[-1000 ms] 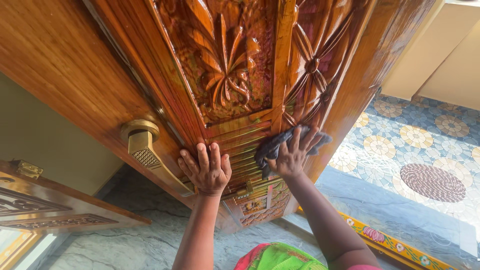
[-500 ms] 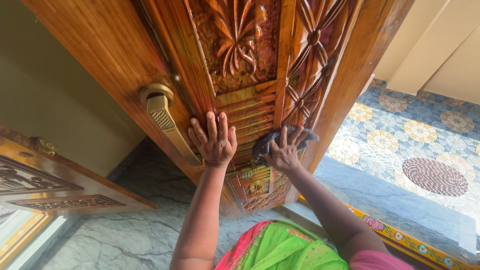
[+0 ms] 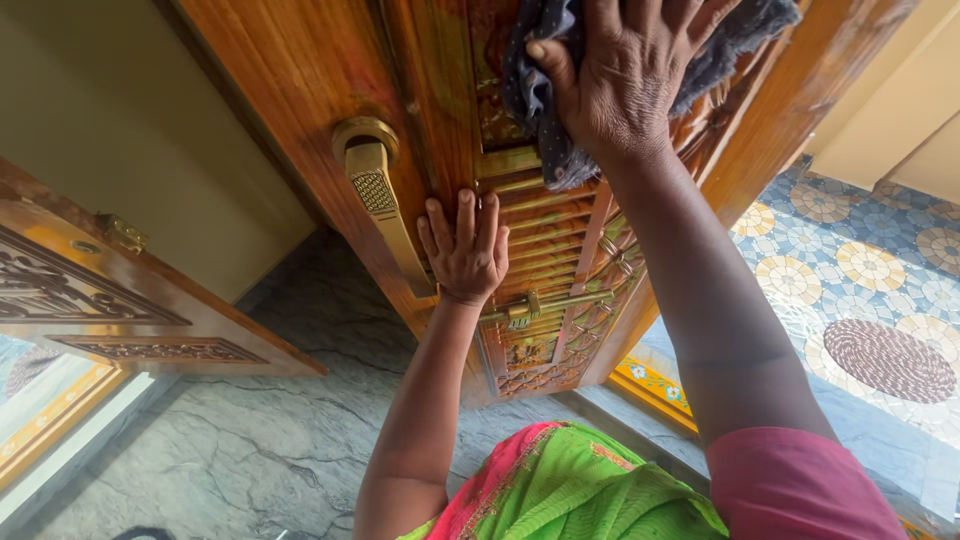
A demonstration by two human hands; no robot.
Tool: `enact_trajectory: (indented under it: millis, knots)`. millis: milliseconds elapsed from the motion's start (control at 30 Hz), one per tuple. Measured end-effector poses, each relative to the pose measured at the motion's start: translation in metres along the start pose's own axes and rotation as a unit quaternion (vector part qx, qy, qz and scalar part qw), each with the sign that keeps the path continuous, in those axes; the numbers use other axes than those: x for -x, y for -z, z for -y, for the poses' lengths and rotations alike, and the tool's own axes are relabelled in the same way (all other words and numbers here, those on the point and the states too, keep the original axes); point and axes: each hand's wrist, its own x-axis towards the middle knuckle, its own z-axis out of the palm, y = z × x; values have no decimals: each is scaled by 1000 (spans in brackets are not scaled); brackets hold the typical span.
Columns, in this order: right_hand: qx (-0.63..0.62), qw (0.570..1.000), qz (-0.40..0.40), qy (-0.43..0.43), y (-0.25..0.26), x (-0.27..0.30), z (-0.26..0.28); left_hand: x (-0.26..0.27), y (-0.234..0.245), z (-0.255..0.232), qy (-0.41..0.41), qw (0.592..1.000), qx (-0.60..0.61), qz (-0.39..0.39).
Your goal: The person wipes a wooden door with a dark cloth, focusing on the carved panels and the handle area. They systematically clean the surface, moving the cloth over the intricate details and the flat sections of the door.
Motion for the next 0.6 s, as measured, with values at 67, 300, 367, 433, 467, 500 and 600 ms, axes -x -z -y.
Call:
enact_trajectory:
  millis: [67, 300, 367, 433, 467, 500, 600]
  knots:
    - [-4, 1000, 20, -19, 2, 3, 10, 5, 1, 2, 12, 999, 47, 2]
    - [-22, 966, -209, 149, -104, 90, 39, 16, 0, 10, -16, 968, 217, -121]
    - [-24, 969, -169, 178, -137, 127, 42, 13, -3, 12, -18, 966, 225, -127]
    - [-45, 957, -191, 211, -170, 157, 43, 12, -4, 10, -13, 965, 227, -132]
    - [-45, 958, -180, 217, -183, 173, 43, 11, -3, 10, -13, 964, 228, -135]
    - [-46, 959, -168, 222, -195, 188, 43, 10, -1, 12, -18, 961, 239, -135]
    - [-49, 962, -156, 217, -223, 214, 39, 8, 3, 12, -25, 962, 251, -108]
